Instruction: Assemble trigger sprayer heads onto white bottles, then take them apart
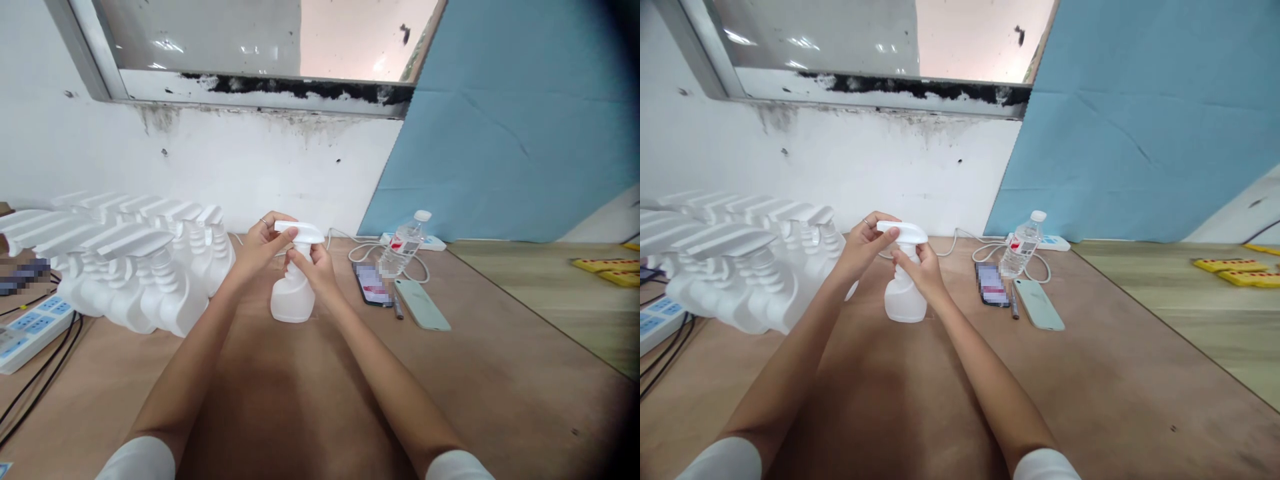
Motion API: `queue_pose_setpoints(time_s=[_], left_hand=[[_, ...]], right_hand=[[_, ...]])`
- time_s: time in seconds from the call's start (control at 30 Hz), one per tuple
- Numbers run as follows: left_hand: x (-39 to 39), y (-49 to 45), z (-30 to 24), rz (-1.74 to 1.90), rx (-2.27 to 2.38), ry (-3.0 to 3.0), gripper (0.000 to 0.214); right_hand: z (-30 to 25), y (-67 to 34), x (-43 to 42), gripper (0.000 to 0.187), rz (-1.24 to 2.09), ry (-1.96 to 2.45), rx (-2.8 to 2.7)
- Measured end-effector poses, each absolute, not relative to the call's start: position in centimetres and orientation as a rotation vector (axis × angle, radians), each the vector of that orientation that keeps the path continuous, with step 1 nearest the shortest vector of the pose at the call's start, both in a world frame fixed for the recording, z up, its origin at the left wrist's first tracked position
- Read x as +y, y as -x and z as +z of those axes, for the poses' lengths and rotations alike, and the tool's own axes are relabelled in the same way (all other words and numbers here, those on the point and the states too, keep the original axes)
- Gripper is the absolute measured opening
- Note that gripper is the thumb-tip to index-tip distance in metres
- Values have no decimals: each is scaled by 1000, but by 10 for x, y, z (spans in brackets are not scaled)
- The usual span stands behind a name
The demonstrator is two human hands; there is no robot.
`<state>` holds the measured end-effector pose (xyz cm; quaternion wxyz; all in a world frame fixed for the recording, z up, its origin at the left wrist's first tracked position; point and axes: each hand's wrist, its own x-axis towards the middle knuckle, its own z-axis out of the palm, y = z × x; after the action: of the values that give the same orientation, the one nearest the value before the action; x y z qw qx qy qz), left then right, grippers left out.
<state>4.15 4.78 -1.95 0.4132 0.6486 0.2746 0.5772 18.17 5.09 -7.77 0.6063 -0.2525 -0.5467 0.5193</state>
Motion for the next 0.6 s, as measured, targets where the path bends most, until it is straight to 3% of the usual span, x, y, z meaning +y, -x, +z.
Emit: queue_pose_setpoints(time_s=[0.6], left_hand=[[47, -39, -19, 1420, 674, -1638, 28]], right_hand=[[-79, -181, 51, 39, 1243, 511, -1276]])
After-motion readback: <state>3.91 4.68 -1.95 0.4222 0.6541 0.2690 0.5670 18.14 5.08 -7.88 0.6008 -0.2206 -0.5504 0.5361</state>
